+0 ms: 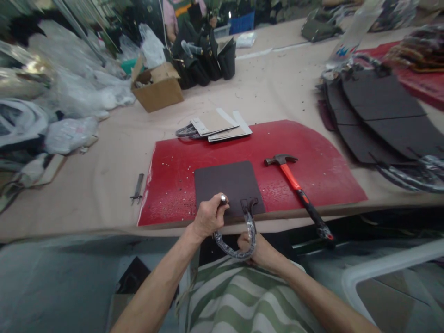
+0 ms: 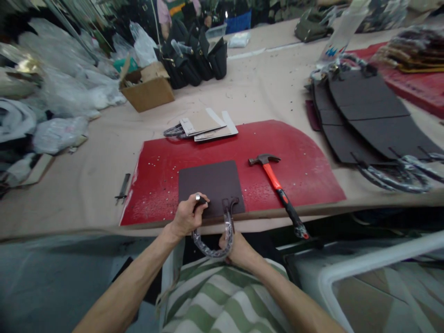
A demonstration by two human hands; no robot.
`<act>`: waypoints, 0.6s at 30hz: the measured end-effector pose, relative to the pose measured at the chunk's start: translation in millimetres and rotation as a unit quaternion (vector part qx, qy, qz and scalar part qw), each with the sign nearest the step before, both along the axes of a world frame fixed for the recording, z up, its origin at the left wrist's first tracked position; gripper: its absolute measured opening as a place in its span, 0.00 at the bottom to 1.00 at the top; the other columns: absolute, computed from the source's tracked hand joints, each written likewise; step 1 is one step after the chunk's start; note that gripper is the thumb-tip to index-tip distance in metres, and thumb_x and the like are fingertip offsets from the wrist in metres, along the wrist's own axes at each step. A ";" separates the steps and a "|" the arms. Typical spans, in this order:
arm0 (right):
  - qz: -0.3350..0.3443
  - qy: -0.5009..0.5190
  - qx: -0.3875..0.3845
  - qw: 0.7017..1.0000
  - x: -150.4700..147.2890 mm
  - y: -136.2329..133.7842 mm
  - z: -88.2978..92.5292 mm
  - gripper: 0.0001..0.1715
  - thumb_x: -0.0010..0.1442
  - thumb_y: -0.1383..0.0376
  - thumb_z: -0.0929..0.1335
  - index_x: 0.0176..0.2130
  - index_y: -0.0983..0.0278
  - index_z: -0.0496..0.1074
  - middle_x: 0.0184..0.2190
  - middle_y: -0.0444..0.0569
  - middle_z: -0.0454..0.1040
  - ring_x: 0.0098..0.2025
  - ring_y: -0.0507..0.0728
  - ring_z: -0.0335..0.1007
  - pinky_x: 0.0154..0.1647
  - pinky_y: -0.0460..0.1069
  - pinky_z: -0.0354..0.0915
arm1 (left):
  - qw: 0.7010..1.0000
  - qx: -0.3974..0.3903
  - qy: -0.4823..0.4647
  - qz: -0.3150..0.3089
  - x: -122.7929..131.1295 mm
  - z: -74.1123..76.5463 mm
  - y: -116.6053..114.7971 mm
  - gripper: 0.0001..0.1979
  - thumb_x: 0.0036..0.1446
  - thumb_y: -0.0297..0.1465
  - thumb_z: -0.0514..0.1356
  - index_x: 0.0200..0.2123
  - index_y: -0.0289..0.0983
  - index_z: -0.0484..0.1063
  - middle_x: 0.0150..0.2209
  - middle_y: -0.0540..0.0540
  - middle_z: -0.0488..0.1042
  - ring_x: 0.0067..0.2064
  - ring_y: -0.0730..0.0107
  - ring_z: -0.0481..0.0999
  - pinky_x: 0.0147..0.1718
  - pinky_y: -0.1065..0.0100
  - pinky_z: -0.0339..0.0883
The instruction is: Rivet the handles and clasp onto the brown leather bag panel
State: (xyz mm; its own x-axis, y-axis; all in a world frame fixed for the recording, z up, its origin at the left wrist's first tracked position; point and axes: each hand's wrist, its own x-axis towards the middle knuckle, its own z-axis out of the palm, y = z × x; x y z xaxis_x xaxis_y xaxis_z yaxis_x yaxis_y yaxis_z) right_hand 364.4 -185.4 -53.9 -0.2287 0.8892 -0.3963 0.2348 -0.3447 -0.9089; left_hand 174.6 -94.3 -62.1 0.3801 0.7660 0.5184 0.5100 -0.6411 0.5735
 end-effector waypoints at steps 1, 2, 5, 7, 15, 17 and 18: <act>0.035 -0.021 0.003 0.999 14.5 -2.2 7.3 0.15 0.65 0.57 0.68 0.33 0.66 0.73 0.28 0.44 0.73 0.28 0.51 0.68 0.31 0.47 0.67 | 1.000 0.003 -0.001 0.001 0.5 0.6 -0.6 0.07 0.64 0.27 0.55 0.46 0.38 0.67 0.38 0.44 0.79 0.37 0.67 0.81 0.37 0.70 0.74; 0.067 -0.048 0.008 0.997 30.6 -2.8 14.6 0.18 0.64 0.59 0.67 0.26 0.65 0.70 0.22 0.43 0.70 0.24 0.50 0.65 0.27 0.46 0.63 | 1.000 0.002 -0.003 0.001 1.2 1.6 -1.4 0.08 0.63 0.27 0.55 0.46 0.38 0.67 0.38 0.44 0.79 0.37 0.67 0.81 0.37 0.70 0.74; 0.095 -0.234 0.080 0.964 82.9 8.0 31.7 0.21 0.66 0.59 0.61 0.24 0.62 0.68 0.20 0.45 0.70 0.24 0.53 0.65 0.27 0.48 0.58 | 1.000 -0.012 -0.010 0.001 4.4 4.7 -3.5 0.08 0.63 0.25 0.55 0.45 0.39 0.67 0.37 0.45 0.79 0.37 0.67 0.81 0.36 0.71 0.73; -0.016 -0.354 0.168 0.920 112.5 25.4 35.8 0.16 0.65 0.56 0.61 0.33 0.61 0.72 0.29 0.48 0.75 0.31 0.56 0.71 0.33 0.49 0.62 | 1.000 -0.016 -0.020 -0.002 6.9 5.2 -3.3 0.08 0.63 0.25 0.54 0.44 0.40 0.66 0.36 0.46 0.78 0.36 0.67 0.81 0.35 0.71 0.73; -0.107 -0.480 0.182 0.852 144.0 96.0 34.7 0.02 0.58 0.70 0.64 0.32 0.63 0.66 0.32 0.53 0.70 0.35 0.60 0.70 0.36 0.51 0.61 | 0.998 -0.040 -0.048 -0.012 11.2 2.4 -1.8 0.06 0.62 0.25 0.53 0.41 0.39 0.68 0.33 0.46 0.76 0.34 0.69 0.78 0.35 0.72 0.70; -0.133 -0.330 0.086 0.931 143.0 106.1 42.1 0.07 0.53 0.72 0.64 0.27 0.62 0.61 0.25 0.47 0.66 0.27 0.54 0.65 0.30 0.49 0.59 | 0.997 -0.053 -0.053 -0.015 11.7 2.3 -1.3 0.06 0.62 0.26 0.53 0.40 0.39 0.68 0.33 0.46 0.76 0.34 0.69 0.78 0.35 0.72 0.70; -0.140 -0.242 0.032 0.960 142.0 109.9 46.5 0.08 0.51 0.72 0.64 0.27 0.62 0.60 0.23 0.44 0.63 0.24 0.52 0.61 0.27 0.47 0.58 | 0.997 -0.057 -0.054 -0.016 11.8 2.9 -1.0 0.06 0.62 0.26 0.53 0.40 0.39 0.68 0.32 0.47 0.76 0.33 0.70 0.77 0.35 0.72 0.70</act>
